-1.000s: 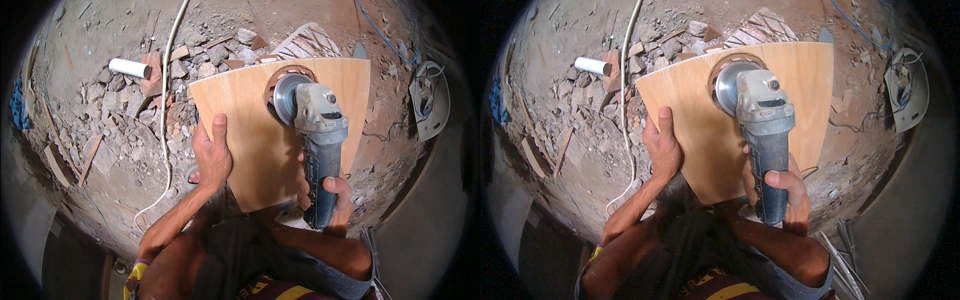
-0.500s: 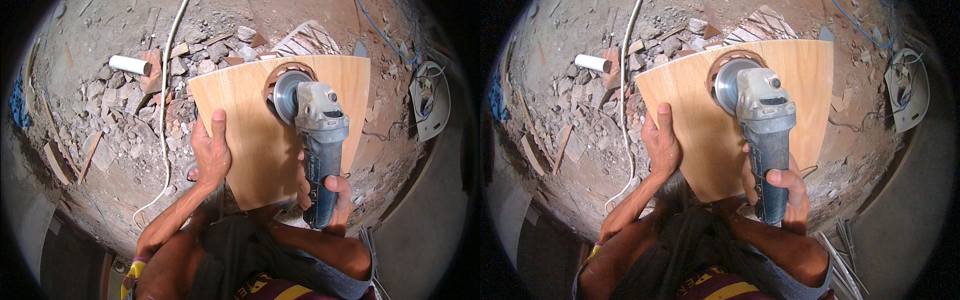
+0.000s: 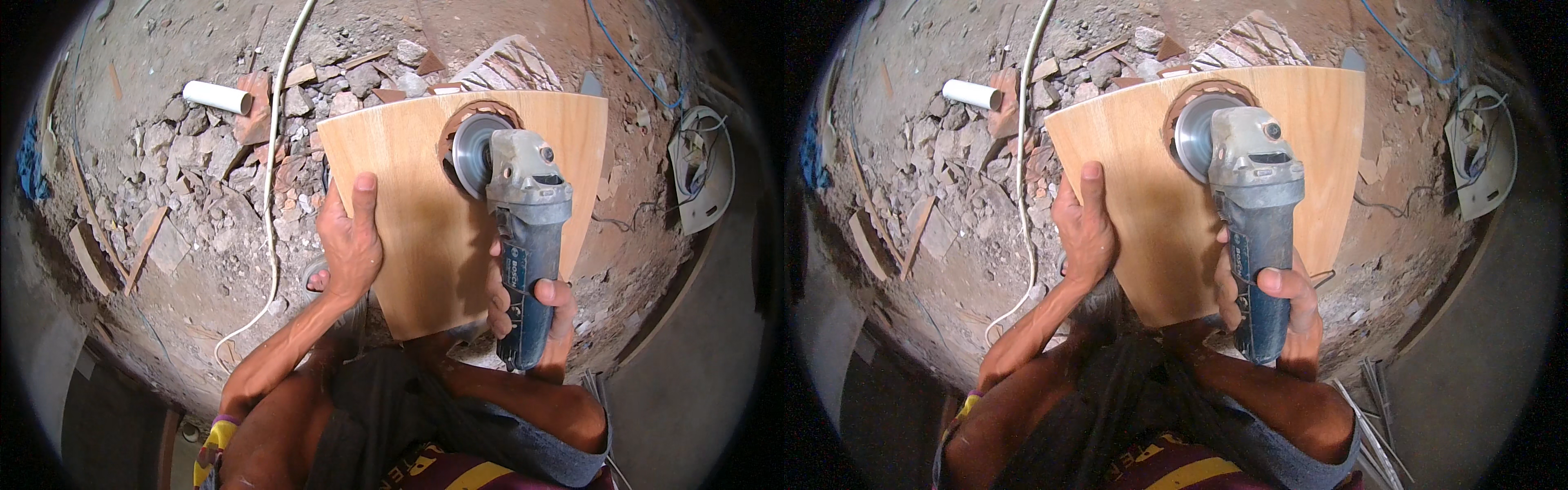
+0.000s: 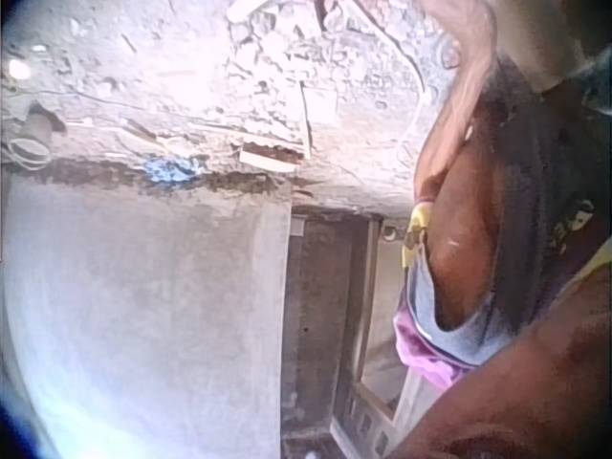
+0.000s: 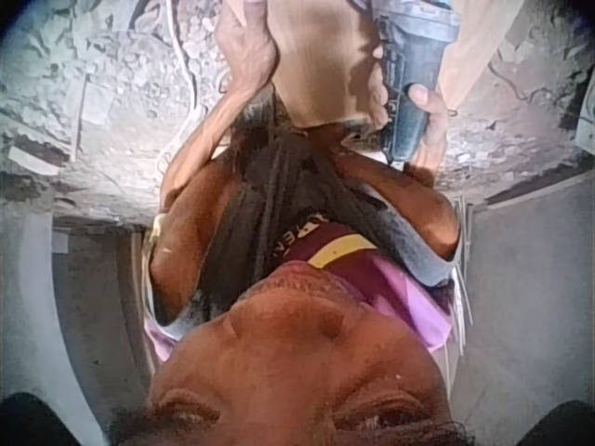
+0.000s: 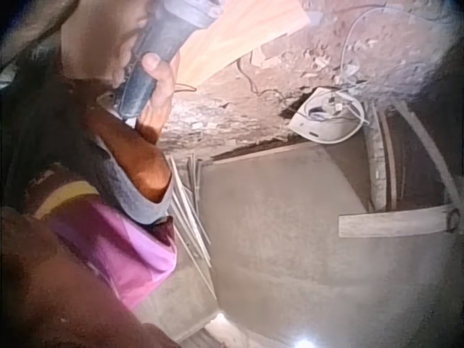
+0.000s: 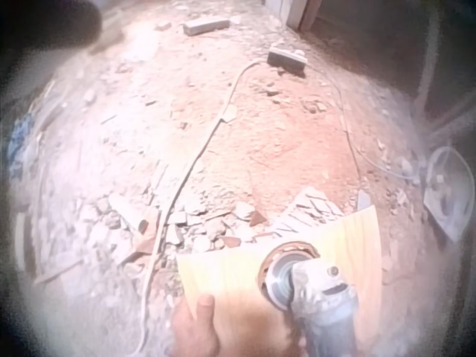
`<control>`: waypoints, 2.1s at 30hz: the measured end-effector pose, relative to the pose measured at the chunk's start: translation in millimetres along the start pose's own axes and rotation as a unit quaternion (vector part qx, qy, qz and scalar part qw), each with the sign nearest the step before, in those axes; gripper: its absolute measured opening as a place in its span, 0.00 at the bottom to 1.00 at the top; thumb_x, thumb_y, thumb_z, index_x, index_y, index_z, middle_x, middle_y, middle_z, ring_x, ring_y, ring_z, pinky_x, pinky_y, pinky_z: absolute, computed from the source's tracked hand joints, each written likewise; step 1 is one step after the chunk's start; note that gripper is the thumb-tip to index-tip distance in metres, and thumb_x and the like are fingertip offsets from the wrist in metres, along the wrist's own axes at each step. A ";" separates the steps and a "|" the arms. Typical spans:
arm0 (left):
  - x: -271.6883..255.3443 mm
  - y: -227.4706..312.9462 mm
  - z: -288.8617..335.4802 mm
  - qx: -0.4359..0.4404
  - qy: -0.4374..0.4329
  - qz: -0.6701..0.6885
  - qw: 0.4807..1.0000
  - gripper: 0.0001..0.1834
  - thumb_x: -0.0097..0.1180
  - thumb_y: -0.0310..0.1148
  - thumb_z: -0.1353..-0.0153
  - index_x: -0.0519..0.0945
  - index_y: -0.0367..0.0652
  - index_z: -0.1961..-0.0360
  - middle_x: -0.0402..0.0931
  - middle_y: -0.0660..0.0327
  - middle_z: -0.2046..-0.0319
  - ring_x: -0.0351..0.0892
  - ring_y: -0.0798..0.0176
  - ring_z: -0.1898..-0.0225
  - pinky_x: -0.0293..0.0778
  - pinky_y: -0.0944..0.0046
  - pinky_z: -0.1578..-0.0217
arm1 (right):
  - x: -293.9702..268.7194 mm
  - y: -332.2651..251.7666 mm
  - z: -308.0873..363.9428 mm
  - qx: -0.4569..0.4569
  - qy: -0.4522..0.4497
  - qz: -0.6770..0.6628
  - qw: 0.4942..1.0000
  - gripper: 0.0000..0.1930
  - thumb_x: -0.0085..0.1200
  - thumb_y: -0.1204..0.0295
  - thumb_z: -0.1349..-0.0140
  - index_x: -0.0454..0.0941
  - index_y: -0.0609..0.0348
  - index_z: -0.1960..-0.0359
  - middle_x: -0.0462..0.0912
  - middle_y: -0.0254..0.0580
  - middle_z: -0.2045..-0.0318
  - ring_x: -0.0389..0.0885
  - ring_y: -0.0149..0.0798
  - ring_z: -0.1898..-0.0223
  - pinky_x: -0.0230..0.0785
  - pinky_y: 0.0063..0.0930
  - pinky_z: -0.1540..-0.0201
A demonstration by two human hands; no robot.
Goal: The person uses an angle grinder to cut a circular hole in a rectangular piece of plywood. They hold the wood steady with one hand while operating the tool with the other, then lift the finished piece and walk to a tiled area to hand it to another person.
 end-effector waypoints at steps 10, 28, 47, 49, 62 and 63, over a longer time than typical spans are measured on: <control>1.3 0.8 0.1 0.001 -0.009 0.015 1.000 0.35 0.51 0.57 0.17 0.78 0.27 0.39 0.85 0.52 0.52 0.81 0.63 0.53 0.78 0.59 0.49 | 4.4 -2.3 -1.5 -0.015 0.002 0.040 0.999 0.42 0.72 0.58 0.44 0.67 0.67 0.32 0.78 0.52 0.72 0.78 0.44 0.82 0.75 0.35 0.79; -0.5 2.0 0.6 -0.014 -0.007 0.013 1.000 0.34 0.51 0.57 0.17 0.81 0.28 0.41 0.86 0.53 0.54 0.81 0.64 0.53 0.77 0.60 0.50 | 5.4 -3.0 -3.3 -0.021 0.003 0.041 0.999 0.42 0.73 0.59 0.44 0.68 0.68 0.33 0.81 0.53 0.71 0.82 0.45 0.79 0.78 0.35 0.77; -0.8 -2.1 -0.3 -0.001 -0.005 0.014 1.000 0.34 0.51 0.57 0.17 0.82 0.29 0.43 0.85 0.54 0.58 0.80 0.65 0.57 0.77 0.60 0.54 | 5.9 -1.1 -6.2 -0.039 0.011 0.068 0.997 0.41 0.70 0.56 0.41 0.67 0.67 0.33 0.77 0.50 0.72 0.78 0.41 0.83 0.76 0.33 0.80; 0.5 0.1 -0.3 0.006 0.001 0.017 1.000 0.34 0.50 0.57 0.17 0.82 0.29 0.43 0.85 0.54 0.58 0.80 0.65 0.57 0.77 0.60 0.54 | 6.6 -0.9 -6.0 -0.045 0.021 0.084 0.995 0.41 0.69 0.54 0.41 0.66 0.68 0.33 0.76 0.48 0.73 0.76 0.39 0.84 0.73 0.31 0.82; -0.9 2.6 0.0 -0.005 -0.001 0.012 1.000 0.31 0.51 0.54 0.16 0.81 0.29 0.43 0.84 0.54 0.58 0.80 0.66 0.58 0.78 0.60 0.54 | 6.0 -2.4 -8.9 -0.044 0.021 0.102 0.994 0.42 0.70 0.53 0.41 0.66 0.67 0.33 0.77 0.48 0.73 0.77 0.39 0.84 0.74 0.31 0.81; -0.7 2.5 -0.2 -0.003 0.003 0.010 1.000 0.31 0.51 0.54 0.16 0.81 0.29 0.43 0.84 0.54 0.58 0.80 0.66 0.58 0.78 0.60 0.54 | 6.7 -2.9 -9.1 -0.044 0.019 0.104 0.993 0.42 0.70 0.54 0.41 0.66 0.67 0.33 0.77 0.48 0.73 0.78 0.39 0.84 0.75 0.31 0.81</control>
Point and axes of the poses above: each hand's wrist, its own z-axis away from the middle knuckle, its own x-axis out of the palm, y = z × x, the point moved 6 cm from there along -z, towards the middle knuckle
